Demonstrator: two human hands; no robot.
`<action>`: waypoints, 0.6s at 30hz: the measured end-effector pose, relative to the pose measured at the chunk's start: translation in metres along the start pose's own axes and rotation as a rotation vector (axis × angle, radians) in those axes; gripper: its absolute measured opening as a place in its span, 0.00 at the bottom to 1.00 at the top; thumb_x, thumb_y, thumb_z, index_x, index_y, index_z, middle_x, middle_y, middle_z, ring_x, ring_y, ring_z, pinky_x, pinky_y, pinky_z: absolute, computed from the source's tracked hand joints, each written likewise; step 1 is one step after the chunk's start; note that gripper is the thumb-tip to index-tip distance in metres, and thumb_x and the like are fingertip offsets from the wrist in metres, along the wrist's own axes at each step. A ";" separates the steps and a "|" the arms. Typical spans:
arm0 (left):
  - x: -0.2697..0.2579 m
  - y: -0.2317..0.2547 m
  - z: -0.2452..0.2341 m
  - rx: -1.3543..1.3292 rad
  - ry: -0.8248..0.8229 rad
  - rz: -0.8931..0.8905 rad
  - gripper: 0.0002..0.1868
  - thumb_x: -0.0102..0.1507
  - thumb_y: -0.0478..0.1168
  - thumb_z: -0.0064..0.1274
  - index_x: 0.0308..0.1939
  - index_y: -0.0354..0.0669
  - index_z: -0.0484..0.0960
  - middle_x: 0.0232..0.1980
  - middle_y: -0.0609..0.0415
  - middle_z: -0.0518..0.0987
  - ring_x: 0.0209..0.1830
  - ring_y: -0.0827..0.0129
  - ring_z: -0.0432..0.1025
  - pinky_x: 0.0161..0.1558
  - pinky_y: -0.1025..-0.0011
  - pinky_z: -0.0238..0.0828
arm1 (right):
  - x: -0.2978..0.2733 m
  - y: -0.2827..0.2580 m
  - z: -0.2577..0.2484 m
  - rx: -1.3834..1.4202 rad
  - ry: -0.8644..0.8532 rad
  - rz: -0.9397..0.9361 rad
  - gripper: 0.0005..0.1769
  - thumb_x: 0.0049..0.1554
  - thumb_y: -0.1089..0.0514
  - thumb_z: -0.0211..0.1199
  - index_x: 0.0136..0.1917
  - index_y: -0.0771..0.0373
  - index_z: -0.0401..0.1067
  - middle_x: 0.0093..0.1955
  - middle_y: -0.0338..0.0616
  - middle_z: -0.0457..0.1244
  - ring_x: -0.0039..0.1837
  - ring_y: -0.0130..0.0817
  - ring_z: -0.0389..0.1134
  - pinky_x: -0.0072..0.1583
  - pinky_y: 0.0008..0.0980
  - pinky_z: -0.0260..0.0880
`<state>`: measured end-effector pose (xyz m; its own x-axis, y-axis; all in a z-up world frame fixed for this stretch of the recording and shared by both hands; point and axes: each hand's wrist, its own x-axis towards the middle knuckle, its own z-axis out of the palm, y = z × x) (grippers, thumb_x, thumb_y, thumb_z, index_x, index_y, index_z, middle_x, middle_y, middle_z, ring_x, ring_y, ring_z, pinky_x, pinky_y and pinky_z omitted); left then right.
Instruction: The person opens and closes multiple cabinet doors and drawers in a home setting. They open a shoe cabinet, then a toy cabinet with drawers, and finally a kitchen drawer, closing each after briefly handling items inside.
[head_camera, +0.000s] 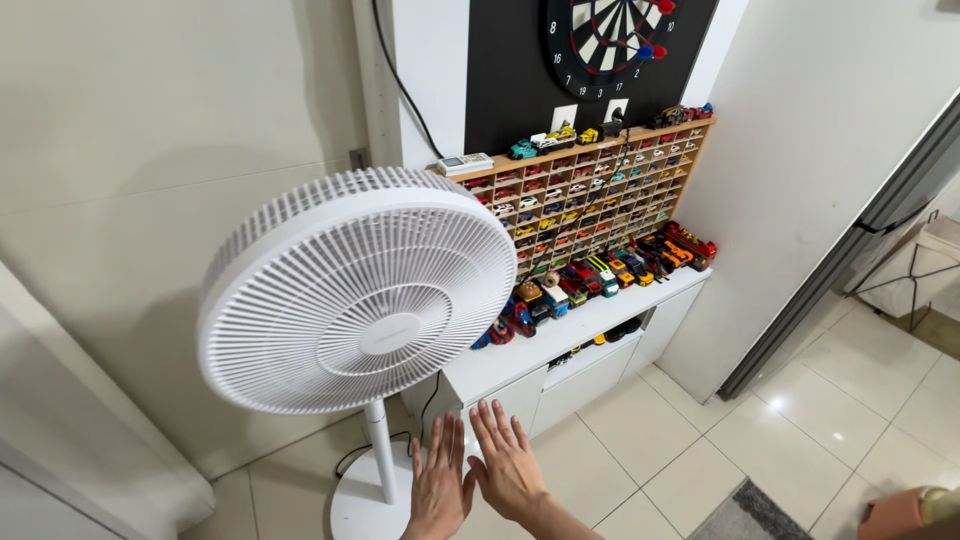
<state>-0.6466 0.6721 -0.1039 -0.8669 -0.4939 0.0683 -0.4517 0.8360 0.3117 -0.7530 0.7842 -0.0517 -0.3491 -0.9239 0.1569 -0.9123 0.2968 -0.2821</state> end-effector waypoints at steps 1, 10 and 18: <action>0.005 0.002 0.008 0.006 -0.039 -0.035 0.47 0.68 0.52 0.46 0.79 0.39 0.33 0.83 0.44 0.34 0.84 0.54 0.28 0.76 0.39 0.21 | 0.001 0.006 0.001 0.001 0.000 -0.014 0.42 0.65 0.49 0.51 0.83 0.64 0.36 0.86 0.51 0.34 0.86 0.50 0.28 0.79 0.53 0.29; 0.076 0.009 0.063 0.045 -0.048 -0.124 0.48 0.68 0.55 0.47 0.79 0.45 0.34 0.84 0.48 0.31 0.84 0.53 0.26 0.76 0.37 0.24 | 0.049 0.078 -0.013 0.002 -0.064 -0.107 0.42 0.65 0.49 0.51 0.84 0.62 0.37 0.87 0.50 0.36 0.86 0.50 0.29 0.79 0.53 0.30; 0.132 0.014 0.055 0.085 0.016 -0.131 0.47 0.67 0.54 0.48 0.79 0.44 0.36 0.84 0.49 0.31 0.84 0.54 0.26 0.76 0.39 0.23 | 0.095 0.127 -0.020 0.014 0.008 -0.188 0.42 0.66 0.48 0.51 0.83 0.63 0.37 0.86 0.52 0.36 0.86 0.50 0.31 0.79 0.52 0.32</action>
<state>-0.7790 0.6321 -0.1422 -0.7962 -0.6032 0.0477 -0.5775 0.7810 0.2376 -0.9069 0.7390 -0.0536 -0.1741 -0.9608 0.2158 -0.9588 0.1154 -0.2598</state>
